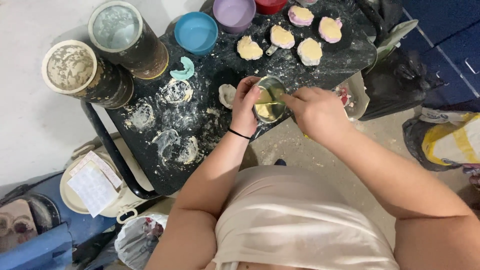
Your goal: Mixing dental plaster in a bowl and using a spatula to fill multiple dental impression molds on a workbench.
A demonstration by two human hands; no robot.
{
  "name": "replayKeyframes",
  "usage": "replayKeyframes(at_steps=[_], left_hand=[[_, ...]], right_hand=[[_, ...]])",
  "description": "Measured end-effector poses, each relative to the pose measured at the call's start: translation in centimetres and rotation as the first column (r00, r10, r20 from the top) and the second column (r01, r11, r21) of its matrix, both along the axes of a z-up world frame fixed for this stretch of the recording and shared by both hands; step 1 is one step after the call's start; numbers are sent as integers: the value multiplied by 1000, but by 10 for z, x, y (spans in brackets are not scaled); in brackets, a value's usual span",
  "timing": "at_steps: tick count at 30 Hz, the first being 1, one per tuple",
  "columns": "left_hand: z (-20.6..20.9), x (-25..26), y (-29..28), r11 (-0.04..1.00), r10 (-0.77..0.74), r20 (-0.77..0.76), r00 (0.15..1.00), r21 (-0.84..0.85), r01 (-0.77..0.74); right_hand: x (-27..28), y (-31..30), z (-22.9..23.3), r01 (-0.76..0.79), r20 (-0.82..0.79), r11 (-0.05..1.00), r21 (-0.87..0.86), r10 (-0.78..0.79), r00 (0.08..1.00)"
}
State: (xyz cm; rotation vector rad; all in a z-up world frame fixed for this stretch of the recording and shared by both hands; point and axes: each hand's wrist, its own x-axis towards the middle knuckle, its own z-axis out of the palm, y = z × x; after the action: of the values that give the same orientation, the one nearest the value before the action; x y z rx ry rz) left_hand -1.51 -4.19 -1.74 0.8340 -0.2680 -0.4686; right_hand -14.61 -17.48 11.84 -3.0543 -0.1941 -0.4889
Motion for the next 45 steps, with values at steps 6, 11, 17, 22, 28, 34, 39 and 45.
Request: replayKeyframes(at_steps=[6,11,17,22,28,34,39,45], left_hand=[[13,7,6,998,56,-46,997,24,-55],[20,3,5,992,125,-110,986,14,-124],[-2,1,2,990,126,-134,983,74,-117],[-35,1,1,995,18,-218,976,100,4],[-11,-8,7,925,6,48,999,379,-24],[-12,15,14,901,-13,277,961,420,-109],[20,49,49,811,46,342,939,536,-235],[26,66,109,404,-271,484,832,842,-358]], right_hand=[[-17,28,0,223,-262,960,167,-174,949],[-17,40,-5,421,-394,766,485,-238,888],[-22,20,-30,551,-521,278,787,-180,835],[-26,-13,-77,467,-472,-68,882,-138,871],[-29,-27,-88,474,-471,-34,880,-191,861],[-31,-29,-109,486,-478,2,874,-172,861],[-25,-19,-91,499,-493,-2,867,-165,854],[-28,-36,-126,488,-480,-4,873,-188,857]])
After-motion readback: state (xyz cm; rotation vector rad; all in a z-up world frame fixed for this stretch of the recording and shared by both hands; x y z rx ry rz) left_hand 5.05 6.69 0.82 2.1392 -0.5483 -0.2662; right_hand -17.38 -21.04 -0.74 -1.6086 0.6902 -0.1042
